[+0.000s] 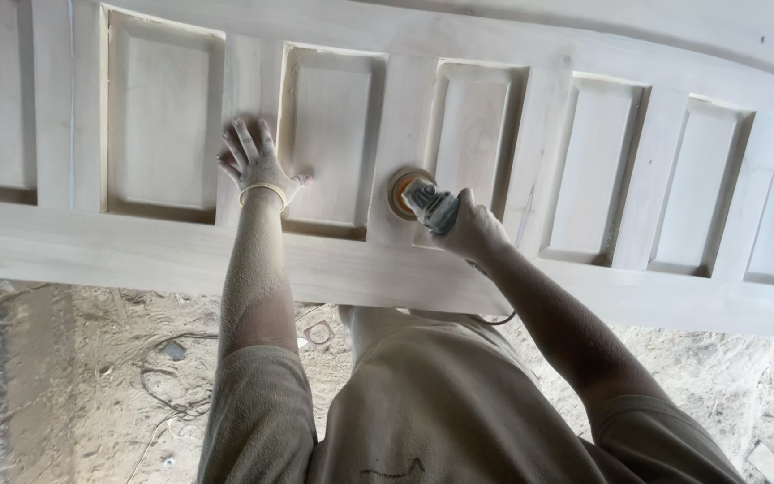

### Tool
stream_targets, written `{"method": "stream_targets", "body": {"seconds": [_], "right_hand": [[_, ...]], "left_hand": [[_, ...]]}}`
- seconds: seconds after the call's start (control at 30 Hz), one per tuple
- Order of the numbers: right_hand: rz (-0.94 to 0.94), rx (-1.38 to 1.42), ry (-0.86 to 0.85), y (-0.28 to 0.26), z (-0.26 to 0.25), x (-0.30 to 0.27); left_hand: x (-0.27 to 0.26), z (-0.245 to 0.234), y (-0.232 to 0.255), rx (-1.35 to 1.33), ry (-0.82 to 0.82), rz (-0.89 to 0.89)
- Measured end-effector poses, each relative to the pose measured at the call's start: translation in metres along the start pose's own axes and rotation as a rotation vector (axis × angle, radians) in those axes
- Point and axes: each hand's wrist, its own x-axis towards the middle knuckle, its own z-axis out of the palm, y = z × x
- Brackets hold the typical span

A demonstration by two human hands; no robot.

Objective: The person uses an orbital sander to smooth the surface of a large white wooden door laid flat on the floor. They move the sander systematically across the raised panels and flat areas while wearing gloves.

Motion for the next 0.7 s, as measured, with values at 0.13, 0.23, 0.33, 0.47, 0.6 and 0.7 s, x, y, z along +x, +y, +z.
{"method": "stream_targets", "body": {"seconds": [0.13, 0.23, 0.33, 0.47, 0.6, 0.7], "right_hand": [[-0.112, -0.047, -0.078, 0.024, 0.033, -0.032], [-0.273, -0.069, 0.022, 0.038, 0.047, -0.055], [-0.031, 0.191, -0.112, 0.059, 0.044, -0.070], [-0.014, 0.191, 0.061, 0.091, 0.027, -0.080], [-0.069, 0.152, 0.147, 0.104, 0.016, -0.080], [-0.144, 0.125, 0.188, 0.090, 0.015, -0.080]], "left_hand": [[-0.028, 0.043, 0.019, -0.112, 0.114, 0.077], [-0.052, 0.068, 0.051, -0.276, 0.192, 0.245], [-0.100, 0.106, 0.076, -0.079, 0.180, 0.447], [-0.166, 0.145, 0.119, 0.224, 0.053, 0.574], [-0.205, 0.167, 0.127, 0.257, 0.095, 0.565], [-0.207, 0.172, 0.107, 0.180, 0.125, 0.621]]}}
